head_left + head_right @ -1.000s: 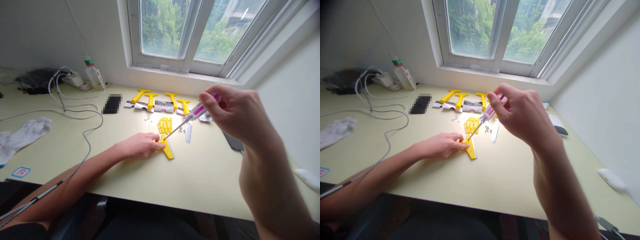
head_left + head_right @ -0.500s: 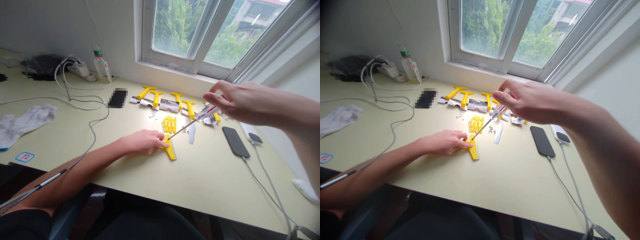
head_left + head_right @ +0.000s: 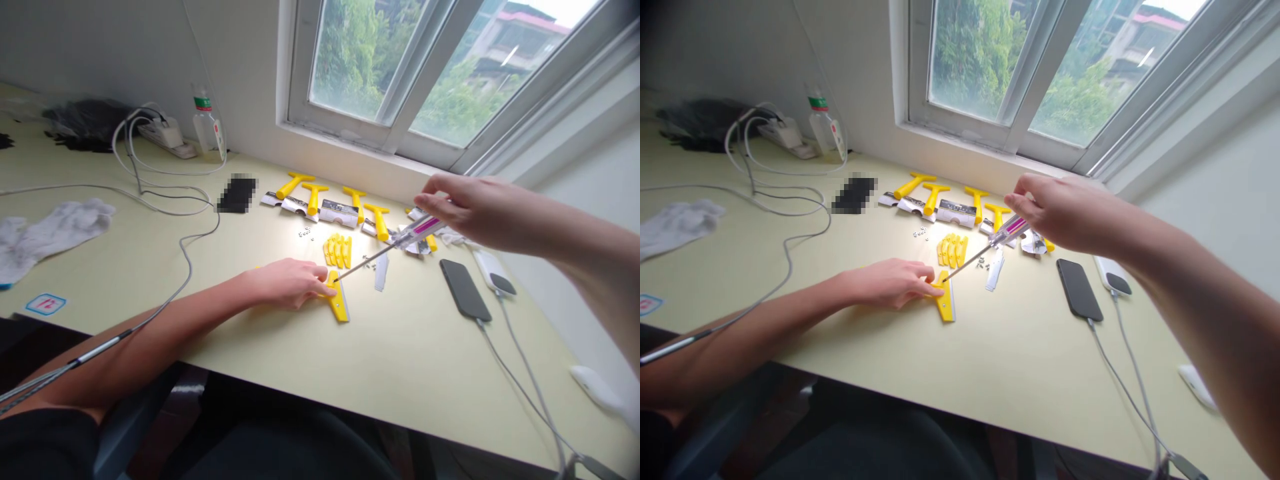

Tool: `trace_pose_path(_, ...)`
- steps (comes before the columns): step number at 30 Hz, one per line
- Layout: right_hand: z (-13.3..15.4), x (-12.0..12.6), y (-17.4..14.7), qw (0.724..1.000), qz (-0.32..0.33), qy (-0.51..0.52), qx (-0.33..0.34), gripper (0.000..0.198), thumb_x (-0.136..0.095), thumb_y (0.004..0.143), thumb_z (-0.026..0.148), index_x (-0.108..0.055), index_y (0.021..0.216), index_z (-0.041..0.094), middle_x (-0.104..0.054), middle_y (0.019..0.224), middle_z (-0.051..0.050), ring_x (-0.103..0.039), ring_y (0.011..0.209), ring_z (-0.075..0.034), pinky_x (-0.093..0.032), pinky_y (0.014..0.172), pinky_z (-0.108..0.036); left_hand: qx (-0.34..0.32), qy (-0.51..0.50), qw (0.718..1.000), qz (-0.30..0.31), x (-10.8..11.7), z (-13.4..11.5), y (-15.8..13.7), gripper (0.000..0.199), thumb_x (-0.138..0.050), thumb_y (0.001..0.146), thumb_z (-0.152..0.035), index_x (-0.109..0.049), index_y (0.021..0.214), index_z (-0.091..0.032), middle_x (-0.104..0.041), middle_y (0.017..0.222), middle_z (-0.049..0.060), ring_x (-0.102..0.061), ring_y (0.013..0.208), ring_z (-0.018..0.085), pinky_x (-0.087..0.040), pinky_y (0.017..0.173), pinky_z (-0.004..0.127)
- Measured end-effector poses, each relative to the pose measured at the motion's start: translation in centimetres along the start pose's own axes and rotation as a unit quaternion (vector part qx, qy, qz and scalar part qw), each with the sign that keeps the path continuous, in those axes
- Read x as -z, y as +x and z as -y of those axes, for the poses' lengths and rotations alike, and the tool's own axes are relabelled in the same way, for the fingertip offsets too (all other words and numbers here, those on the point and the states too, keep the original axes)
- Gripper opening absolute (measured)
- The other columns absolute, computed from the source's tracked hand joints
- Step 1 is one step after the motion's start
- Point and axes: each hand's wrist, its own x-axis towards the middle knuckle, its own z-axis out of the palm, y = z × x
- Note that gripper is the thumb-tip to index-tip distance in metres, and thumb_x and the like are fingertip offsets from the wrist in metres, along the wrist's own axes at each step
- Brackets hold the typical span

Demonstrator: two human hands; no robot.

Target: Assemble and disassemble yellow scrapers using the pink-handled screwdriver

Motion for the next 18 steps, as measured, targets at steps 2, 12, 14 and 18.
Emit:
trace_pose_path(2,-0.1,0.2,-0.2,0.996,0.034,0.066,0.058,0.049,-0.051,0.087,0.067,-0.059,0.110,0.025,-0.069,0.091,-0.006,-0.061,0.072,-0.020,-0.045,0.058,-0.031,0.002,0.002,1.000,0.000,0.0,0.0,0.0,0.032,-0.051,0.095,-0.020,-0.066,0.121,-0.033,-0.062,0.099,0.003,-0.058,0.082,0.014,-0.035,0.061,0.024)
trace_pose_path(12,1.0,0.9,-0.6,0.996,0.047,0.033,0.067,0.052,-0.041,0.090,0.066,-0.061,0.113,0.024,-0.069,0.094,-0.008,-0.064,0.077,-0.022,-0.046,0.067,-0.034,0.010,-0.002,1.000,0.005,0.0,-0.1,0.0,0.034,-0.050,0.096,-0.020,-0.065,0.123,-0.033,-0.062,0.099,0.003,-0.058,0.083,0.014,-0.034,0.060,0.024)
trace_pose_path(14,1.2,0.9,-0.8,0.986,0.089,0.113,0.087,0.054,-0.050,0.086,0.066,-0.054,0.123,0.027,-0.069,0.109,-0.008,-0.066,0.086,-0.022,-0.049,0.069,-0.032,0.012,-0.004,1.000,0.009,0.0,-0.1,0.0,0.035,-0.051,0.095,-0.019,-0.065,0.124,-0.034,-0.062,0.099,0.003,-0.059,0.084,0.014,-0.035,0.060,0.023)
trace_pose_path(18,1.2,0.3,-0.8,0.999,0.037,-0.001,-0.031,0.052,-0.037,0.091,0.069,-0.057,0.117,0.029,-0.070,0.081,-0.004,-0.061,0.062,-0.020,-0.046,0.060,-0.034,0.020,-0.007,1.000,0.015,0.1,-0.1,0.0,0.036,-0.052,0.095,-0.019,-0.065,0.124,-0.034,-0.063,0.102,0.003,-0.059,0.085,0.014,-0.035,0.060,0.024)
